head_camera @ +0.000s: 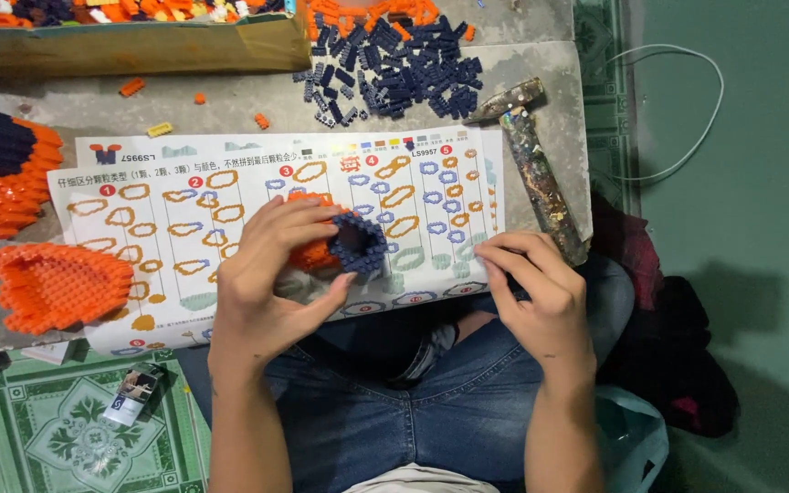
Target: Assembling a complex 3D model using small interlocking plastic blocks while following a printed instruction manual and using a small hammer for assembly.
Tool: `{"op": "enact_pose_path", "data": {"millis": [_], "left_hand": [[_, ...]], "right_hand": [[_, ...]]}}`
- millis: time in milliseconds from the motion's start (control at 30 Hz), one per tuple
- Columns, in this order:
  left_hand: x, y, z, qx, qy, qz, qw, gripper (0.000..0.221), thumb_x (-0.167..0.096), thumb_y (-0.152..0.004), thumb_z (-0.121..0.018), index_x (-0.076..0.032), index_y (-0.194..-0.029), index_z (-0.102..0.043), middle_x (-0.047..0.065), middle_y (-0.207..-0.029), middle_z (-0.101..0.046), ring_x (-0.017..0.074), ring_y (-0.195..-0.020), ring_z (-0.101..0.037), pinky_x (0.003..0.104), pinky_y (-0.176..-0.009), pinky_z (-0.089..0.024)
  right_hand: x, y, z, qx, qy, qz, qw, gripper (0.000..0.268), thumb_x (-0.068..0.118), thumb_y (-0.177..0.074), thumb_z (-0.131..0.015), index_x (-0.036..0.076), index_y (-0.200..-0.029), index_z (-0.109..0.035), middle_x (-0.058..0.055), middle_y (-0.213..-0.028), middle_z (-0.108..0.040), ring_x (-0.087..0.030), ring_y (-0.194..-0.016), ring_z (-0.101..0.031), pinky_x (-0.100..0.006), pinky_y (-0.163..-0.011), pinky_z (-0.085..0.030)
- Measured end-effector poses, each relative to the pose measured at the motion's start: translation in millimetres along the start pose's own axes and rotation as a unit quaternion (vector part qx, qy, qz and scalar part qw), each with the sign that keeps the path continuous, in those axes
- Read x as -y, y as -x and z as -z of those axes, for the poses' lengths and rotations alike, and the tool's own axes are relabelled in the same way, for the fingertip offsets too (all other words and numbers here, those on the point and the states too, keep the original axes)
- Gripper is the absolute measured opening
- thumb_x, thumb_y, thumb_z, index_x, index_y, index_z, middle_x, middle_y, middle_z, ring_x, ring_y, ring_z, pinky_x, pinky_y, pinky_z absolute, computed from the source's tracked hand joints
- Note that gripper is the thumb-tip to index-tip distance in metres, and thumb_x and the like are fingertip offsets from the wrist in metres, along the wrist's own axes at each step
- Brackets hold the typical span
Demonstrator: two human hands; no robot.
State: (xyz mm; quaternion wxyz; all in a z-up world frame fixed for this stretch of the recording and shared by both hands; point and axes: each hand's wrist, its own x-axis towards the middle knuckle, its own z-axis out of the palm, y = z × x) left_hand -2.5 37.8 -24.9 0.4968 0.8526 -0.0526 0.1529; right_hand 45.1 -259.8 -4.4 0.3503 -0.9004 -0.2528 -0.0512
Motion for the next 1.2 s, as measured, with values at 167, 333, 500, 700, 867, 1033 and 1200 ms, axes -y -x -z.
{"op": "enact_pose_path", "data": {"millis": [167, 333, 500, 700, 867, 1033, 1200], "left_hand": [[-2, 0, -2, -0.031, -0.022, 0.020, 0.999, 0.052, -0.004, -0.074, -0.096, 0.001, -0.120, -0.073, 0.017, -0.132, -0.081, 0.0364, -0.134, -0.074, 0.057, -0.134, -0.048], [-2, 1, -4, -0.059, -0.044, 0.050, 0.996, 0.052, -0.002, -0.075, -0.096, 0.002, -0.121, -0.072, 0.018, -0.133, -0.080, 0.0376, -0.135, -0.075, 0.061, -0.136, -0.046], [-5, -3, -4, -0.097, -0.055, 0.071, 0.991, 0.051, 0.002, -0.081, -0.091, 0.004, -0.125, -0.065, 0.021, -0.139, -0.076, 0.0421, -0.140, -0.072, 0.051, -0.122, -0.059], [-5, -3, -4, -0.095, -0.048, 0.071, 0.992, 0.052, 0.002, -0.083, -0.090, 0.003, -0.127, -0.063, 0.021, -0.141, -0.075, 0.0415, -0.139, -0.072, 0.050, -0.120, -0.059], [-5, -3, -4, -0.091, -0.057, 0.068, 0.992, 0.053, 0.002, -0.082, -0.090, 0.002, -0.128, -0.064, 0.020, -0.146, -0.075, 0.0412, -0.144, -0.071, 0.056, -0.132, -0.050], [-6, -3, -3, -0.085, -0.065, 0.072, 0.992, 0.047, 0.001, -0.081, -0.090, 0.002, -0.124, -0.070, 0.017, -0.143, -0.076, 0.0404, -0.145, -0.069, 0.057, -0.137, -0.046], [-6, -4, -3, -0.079, -0.067, 0.074, 0.992, 0.047, 0.000, -0.081, -0.090, 0.001, -0.123, -0.069, 0.017, -0.144, -0.076, 0.0409, -0.146, -0.067, 0.056, -0.135, -0.048]], "right_hand": [[0, 3, -1, 0.006, -0.008, -0.014, 1.000, 0.027, -0.018, -0.084, -0.080, -0.010, -0.110, -0.081, -0.016, -0.118, -0.078, -0.029, -0.105, -0.073, -0.038, -0.095, -0.062], [-2, 8, -1, 0.002, -0.020, -0.022, 1.000, 0.026, -0.018, -0.085, -0.081, -0.011, -0.110, -0.081, -0.016, -0.121, -0.078, -0.029, -0.109, -0.075, -0.038, -0.099, -0.063], [-3, 14, -4, -0.010, -0.012, -0.026, 1.000, 0.027, -0.016, -0.085, -0.080, -0.009, -0.111, -0.082, -0.017, -0.126, -0.077, -0.032, -0.115, -0.075, -0.041, -0.105, -0.063], [-4, 19, -4, -0.007, -0.017, -0.026, 1.000, 0.027, -0.014, -0.084, -0.080, -0.007, -0.110, -0.083, -0.018, -0.129, -0.076, -0.034, -0.121, -0.073, -0.043, -0.109, -0.062], [-1, 17, -5, -0.008, -0.010, -0.031, 0.999, 0.026, -0.014, -0.083, -0.081, -0.007, -0.109, -0.083, -0.018, -0.128, -0.077, -0.033, -0.121, -0.074, -0.043, -0.110, -0.062], [-1, 18, -7, -0.013, -0.011, -0.032, 0.999, 0.026, -0.015, -0.083, -0.080, -0.008, -0.108, -0.082, -0.018, -0.127, -0.077, -0.034, -0.121, -0.073, -0.044, -0.111, -0.062], [-1, 18, -8, -0.010, -0.004, -0.042, 0.999, 0.027, -0.016, -0.083, -0.080, -0.008, -0.109, -0.083, -0.018, -0.127, -0.077, -0.033, -0.121, -0.073, -0.043, -0.109, -0.062]]}}
